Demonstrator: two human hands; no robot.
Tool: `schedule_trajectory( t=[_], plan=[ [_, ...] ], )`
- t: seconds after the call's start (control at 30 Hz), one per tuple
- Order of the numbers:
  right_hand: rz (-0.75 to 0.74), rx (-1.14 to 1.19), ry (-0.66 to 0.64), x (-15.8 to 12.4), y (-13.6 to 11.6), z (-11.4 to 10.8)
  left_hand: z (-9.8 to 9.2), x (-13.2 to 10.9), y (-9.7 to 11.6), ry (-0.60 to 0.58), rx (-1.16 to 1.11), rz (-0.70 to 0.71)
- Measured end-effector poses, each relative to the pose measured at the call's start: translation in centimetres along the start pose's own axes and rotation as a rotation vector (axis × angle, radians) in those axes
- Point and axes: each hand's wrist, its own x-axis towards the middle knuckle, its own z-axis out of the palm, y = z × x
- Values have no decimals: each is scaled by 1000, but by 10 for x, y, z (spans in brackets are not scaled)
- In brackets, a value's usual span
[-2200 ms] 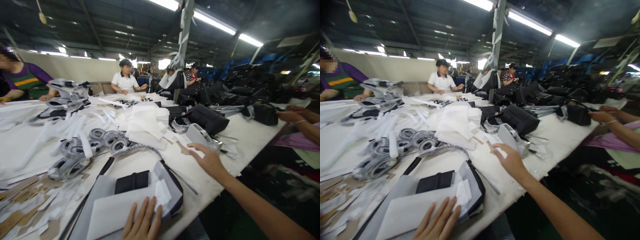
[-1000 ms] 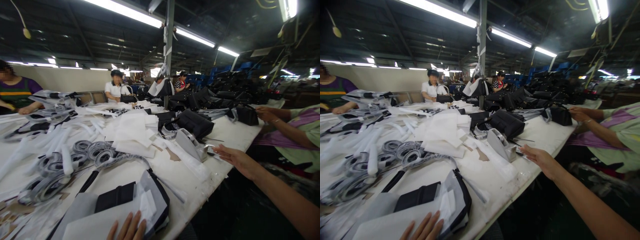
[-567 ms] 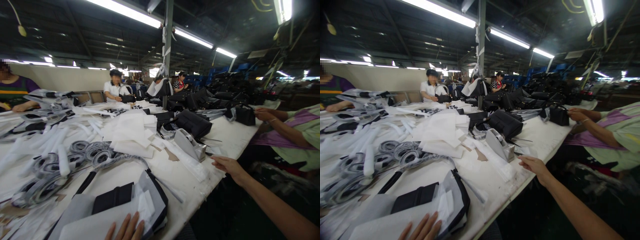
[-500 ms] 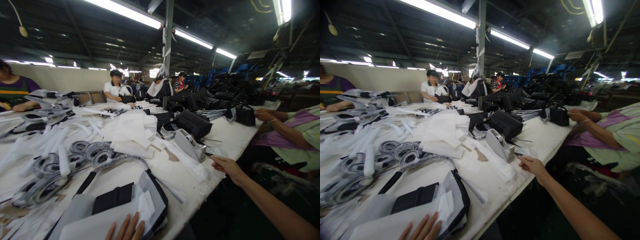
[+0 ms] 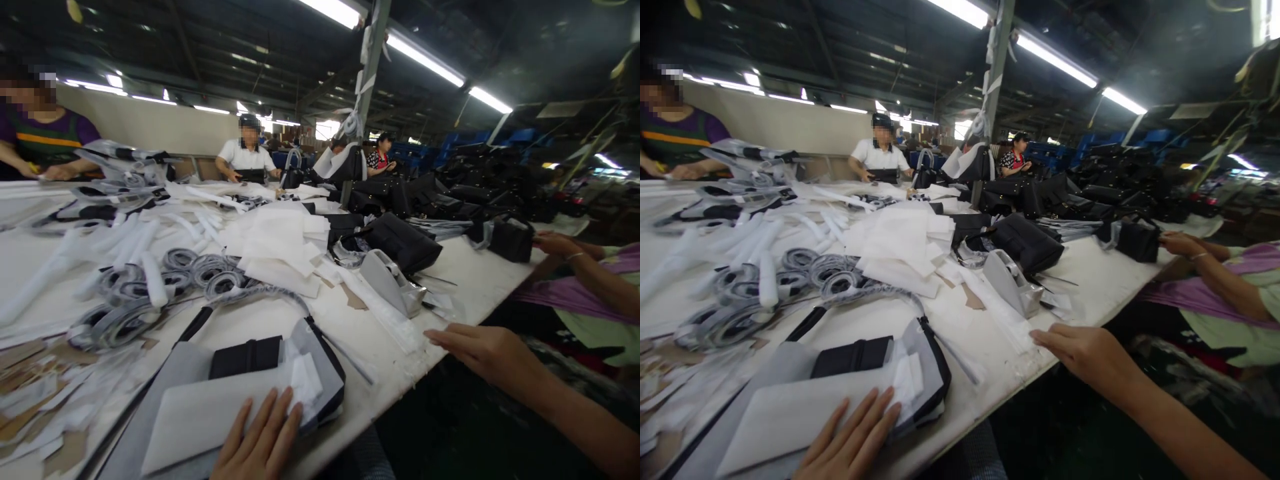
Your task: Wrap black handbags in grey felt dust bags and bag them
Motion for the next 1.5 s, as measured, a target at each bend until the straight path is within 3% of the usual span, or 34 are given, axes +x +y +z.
schedule_trajectory(
  t=[0.1,0.17,0.23,0.33,0.47,0.6,0.73,0.93,1.27,1.5],
  plan=[
    [-288,165,-151,24,-65,-21,-4,4,10,16,-97,-157],
    [-397,311,-295,43,-108,-32,-5,7,17,47,-141,-239],
    [-416,466,-466,65,-141,-39,-7,10,22,67,-153,-276],
    [-401,641,-680,104,-166,-33,-9,12,23,62,-137,-288],
    [-433,600,-795,158,-168,5,-11,13,22,79,-120,-293],
    [-551,336,-762,198,-172,44,-8,13,23,100,-121,-303],
    [-665,91,-741,219,-187,65,-6,14,23,129,-109,-292],
    [-770,-168,-732,232,-200,78,-3,11,22,143,-111,-284],
    [-834,-344,-712,241,-212,86,-6,17,18,104,-123,-244],
    [-817,-337,-771,255,-207,95,4,18,22,214,-89,-266]
  ],
)
